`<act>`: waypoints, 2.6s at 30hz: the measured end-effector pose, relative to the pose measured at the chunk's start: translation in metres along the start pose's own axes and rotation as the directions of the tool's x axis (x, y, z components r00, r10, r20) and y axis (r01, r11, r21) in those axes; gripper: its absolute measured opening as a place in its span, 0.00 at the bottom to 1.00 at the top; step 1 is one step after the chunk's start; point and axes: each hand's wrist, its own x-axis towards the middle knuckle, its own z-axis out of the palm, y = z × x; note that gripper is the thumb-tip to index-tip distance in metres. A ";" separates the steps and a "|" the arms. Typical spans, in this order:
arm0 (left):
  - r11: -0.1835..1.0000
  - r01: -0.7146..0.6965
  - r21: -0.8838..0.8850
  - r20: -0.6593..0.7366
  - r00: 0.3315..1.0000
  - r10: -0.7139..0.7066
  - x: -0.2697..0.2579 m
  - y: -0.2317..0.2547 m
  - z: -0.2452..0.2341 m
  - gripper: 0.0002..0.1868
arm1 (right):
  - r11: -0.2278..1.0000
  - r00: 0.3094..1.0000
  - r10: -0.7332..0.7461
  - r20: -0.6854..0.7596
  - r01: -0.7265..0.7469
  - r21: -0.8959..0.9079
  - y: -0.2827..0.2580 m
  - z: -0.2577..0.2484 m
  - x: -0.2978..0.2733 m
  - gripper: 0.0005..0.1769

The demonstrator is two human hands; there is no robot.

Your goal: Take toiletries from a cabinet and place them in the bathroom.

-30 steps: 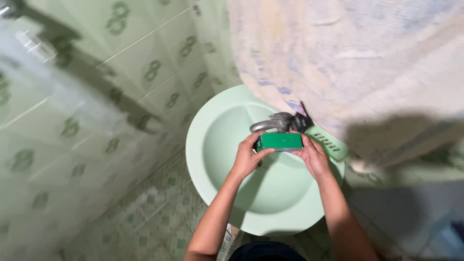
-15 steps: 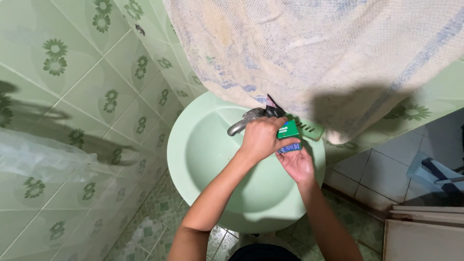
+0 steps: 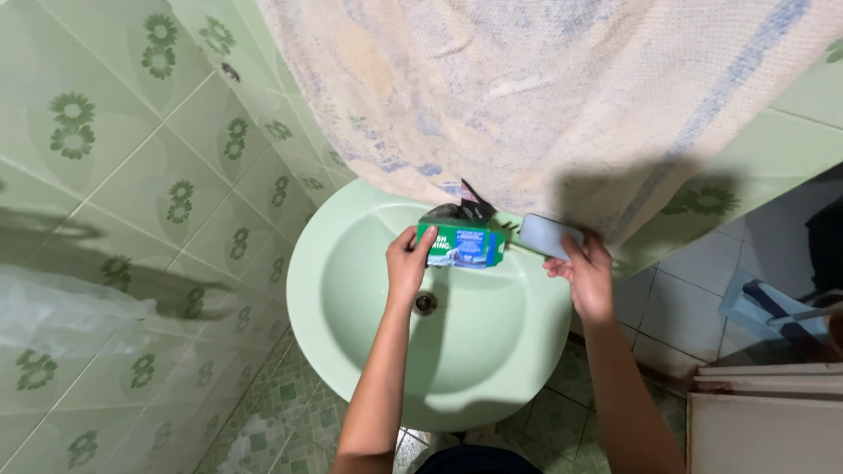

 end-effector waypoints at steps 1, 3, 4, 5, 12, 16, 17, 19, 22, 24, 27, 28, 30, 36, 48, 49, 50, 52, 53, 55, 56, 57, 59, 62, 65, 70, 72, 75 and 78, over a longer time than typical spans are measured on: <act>1.000 0.001 -0.001 0.008 1.000 -0.001 -0.002 -0.001 0.002 0.18 | 1.000 1.000 -0.003 -0.007 0.003 -0.001 -0.002 0.004 0.004 0.12; 0.998 0.065 -0.020 -0.008 0.998 -0.065 -0.005 -0.004 0.003 0.16 | 0.983 0.991 0.084 -0.100 -0.099 -0.154 -0.005 0.013 0.015 0.16; 0.998 0.067 -0.019 -0.005 0.998 -0.067 -0.004 -0.012 0.003 0.16 | 0.983 0.991 0.085 -0.104 -0.100 -0.154 -0.005 0.017 0.020 0.16; 0.996 0.093 0.003 -0.009 0.996 -0.093 -0.003 -0.021 0.002 0.16 | 0.969 0.980 0.157 -0.123 -0.177 -0.174 -0.005 0.020 0.025 0.17; 0.992 0.126 0.031 0.033 0.991 -0.127 -0.001 -0.038 0.009 0.17 | 0.761 0.908 0.384 -0.170 -0.415 -0.498 0.017 0.002 0.080 0.19; 0.994 0.111 -0.018 0.076 0.991 -0.109 0.000 -0.036 0.010 0.16 | 0.573 0.960 0.260 -0.107 -0.243 -0.783 -0.005 0.021 0.069 0.19; 0.994 0.109 -0.016 0.082 0.991 -0.107 0.000 -0.036 0.010 0.16 | 0.482 0.990 0.133 -0.051 -0.109 -0.869 -0.004 0.021 0.067 0.19; 0.995 0.104 -0.012 0.088 0.991 -0.102 0.002 -0.035 0.009 0.16 | 0.367 1.000 0.009 0.026 0.020 -0.930 -0.002 0.018 0.065 0.18; 0.994 0.104 -0.025 0.088 0.991 -0.101 0.004 -0.036 0.009 0.17 | 0.125 0.975 -0.136 0.175 0.192 -0.973 0.006 0.004 0.066 0.17; 0.997 0.075 -0.008 0.093 0.993 -0.074 0.006 -0.041 0.008 0.17 | 0.066 0.926 -0.213 0.311 0.331 -0.941 0.015 -0.011 0.067 0.16; 0.996 0.085 0.011 0.084 0.993 -0.085 0.005 -0.042 0.011 0.17 | 0.335 0.967 -0.129 0.219 0.250 -0.909 -0.004 -0.006 0.058 0.15; 0.996 0.086 0.010 0.085 0.993 -0.086 0.003 -0.041 0.012 0.17 | 0.334 0.967 -0.129 0.218 0.249 -0.909 -0.006 -0.005 0.052 0.15; 0.997 0.083 0.009 0.100 0.991 -0.083 0.000 -0.037 0.014 0.17 | 0.501 0.994 -0.036 0.100 0.105 -0.859 -0.012 -0.001 0.040 0.14; 0.996 0.088 0.001 0.084 0.993 -0.088 -0.006 -0.035 0.013 0.17 | 0.392 0.886 -0.382 0.264 0.414 -0.821 -0.050 0.052 -0.029 0.14; 0.994 0.072 -0.082 -0.111 0.991 -0.081 -0.033 -0.016 -0.083 0.17 | 0.892 0.839 0.069 0.539 0.191 -0.410 0.038 0.168 -0.021 0.49; 0.994 0.073 -0.084 -0.133 0.988 -0.084 -0.032 -0.019 -0.098 0.17 | 0.893 0.828 0.079 0.556 0.189 -0.409 0.042 0.186 -0.023 0.49; 0.993 0.076 -0.085 -0.147 0.985 -0.088 -0.029 -0.021 -0.113 0.16 | 0.880 0.817 0.040 0.575 0.244 -0.408 0.046 0.204 -0.023 0.47; 0.993 0.084 -0.085 -0.176 0.980 -0.098 -0.022 -0.031 -0.148 0.16 | 0.868 0.798 0.011 0.603 0.292 -0.402 0.058 0.241 -0.023 0.45; 0.994 0.064 -0.086 -0.179 0.981 -0.079 -0.018 -0.038 -0.167 0.17 | 0.829 0.796 -0.023 0.605 0.353 -0.434 0.066 0.259 -0.022 0.43; 0.996 0.044 -0.076 -0.192 0.980 -0.058 -0.003 -0.042 -0.204 0.18 | 0.792 0.787 -0.057 0.614 0.410 -0.452 0.082 0.297 -0.013 0.41; 0.995 0.083 -0.063 -0.222 0.970 -0.095 0.004 -0.041 -0.224 0.18 | 0.785 0.795 -0.058 0.604 0.410 -0.464 0.092 0.316 -0.008 0.39; 0.991 0.122 -0.051 -0.252 0.959 -0.130 0.012 -0.040 -0.244 0.21 | 0.778 0.803 -0.059 0.593 0.409 -0.476 0.101 0.335 -0.003 0.38; 0.995 0.097 0.037 -0.309 0.948 -0.081 0.032 -0.065 -0.286 0.22 | 0.748 0.790 -0.066 0.610 0.444 -0.494 0.117 0.374 0.009 0.38; 0.978 0.079 0.193 -0.388 0.922 0.003 0.062 -0.098 -0.340 0.24 | 0.656 0.744 -0.119 0.657 0.556 -0.511 0.151 0.430 0.034 0.38; 0.923 0.065 0.379 -0.397 0.913 0.099 0.087 -0.124 -0.380 0.25 | 0.570 0.695 -0.150 0.703 0.642 -0.513 0.188 0.481 0.057 0.40; 0.794 0.043 0.606 -0.275 0.948 0.159 0.119 -0.166 -0.420 0.29 | 0.448 0.704 -0.008 0.711 0.638 -0.627 0.262 0.532 0.099 0.43; 0.759 0.075 0.646 -0.231 0.968 0.101 0.125 -0.181 -0.429 0.29 | 0.322 0.709 0.148 0.689 0.625 -0.711 0.296 0.539 0.117 0.44; 0.708 0.055 0.705 -0.181 0.978 0.104 0.132 -0.211 -0.440 0.31 | 0.182 0.703 0.333 0.628 0.606 -0.774 0.342 0.547 0.146 0.46; 0.701 0.080 0.709 -0.181 0.981 0.071 0.138 -0.225 -0.446 0.31 | 0.124 0.701 0.371 0.609 0.612 -0.781 0.378 0.542 0.169 0.48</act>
